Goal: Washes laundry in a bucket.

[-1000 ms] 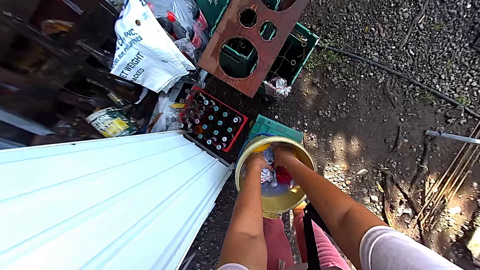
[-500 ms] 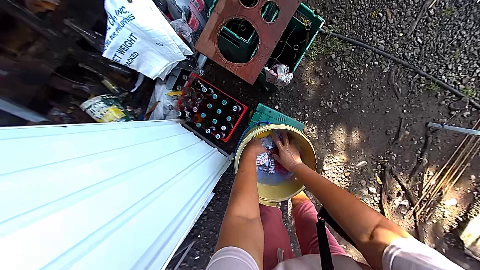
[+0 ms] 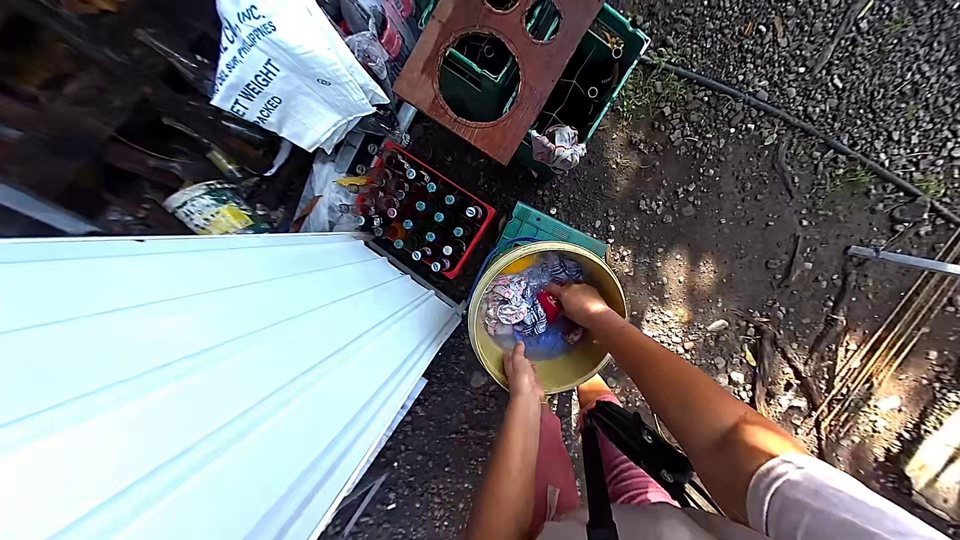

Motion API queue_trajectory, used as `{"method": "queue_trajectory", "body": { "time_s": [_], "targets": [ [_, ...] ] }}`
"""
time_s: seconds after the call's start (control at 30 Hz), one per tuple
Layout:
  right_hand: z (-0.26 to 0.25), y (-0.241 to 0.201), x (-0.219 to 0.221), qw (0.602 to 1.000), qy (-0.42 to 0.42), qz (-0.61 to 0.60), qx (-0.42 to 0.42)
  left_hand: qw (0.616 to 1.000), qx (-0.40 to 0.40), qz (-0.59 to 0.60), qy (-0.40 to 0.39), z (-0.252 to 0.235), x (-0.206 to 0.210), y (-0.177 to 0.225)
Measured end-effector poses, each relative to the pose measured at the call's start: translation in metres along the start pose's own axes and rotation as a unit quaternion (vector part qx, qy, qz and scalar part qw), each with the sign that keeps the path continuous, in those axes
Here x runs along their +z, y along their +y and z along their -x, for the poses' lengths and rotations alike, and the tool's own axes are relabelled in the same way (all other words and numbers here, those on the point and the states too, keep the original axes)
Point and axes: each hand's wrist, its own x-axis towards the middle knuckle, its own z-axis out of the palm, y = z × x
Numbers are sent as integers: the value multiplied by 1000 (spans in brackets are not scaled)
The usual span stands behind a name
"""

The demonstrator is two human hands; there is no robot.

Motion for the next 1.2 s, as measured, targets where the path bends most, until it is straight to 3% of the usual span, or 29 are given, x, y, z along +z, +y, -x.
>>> {"method": "queue_trajectory", "body": {
  "time_s": [0.1,0.3,0.47,0.6,0.77,0.93,1.1,1.13,1.2],
  "targets": [
    [-5,6,-2,1000,-1,-28,-3,997,-48,60,22,-36,22,-10],
    [-6,16,-4,996,10,-76,-42,989,49,143,-6,-92,46,-23],
    [-9,20,-2,992,12,-120,-41,992,18,125,-10,-104,41,-28],
    [-3,18,3,990,13,-138,-2,985,-58,149,60,-83,50,-10],
    [9,14,20,973,70,-216,44,986,-1,161,42,-86,44,-26],
    [23,14,46,914,131,-382,40,994,8,98,43,-47,28,-11],
    [52,5,74,766,115,-631,56,993,106,-1,56,-1,2,7],
    [59,3,75,759,98,-641,55,987,149,-26,51,7,-2,9],
    [73,1,67,813,61,-574,75,968,228,-91,43,16,-7,12]
  ]
}}
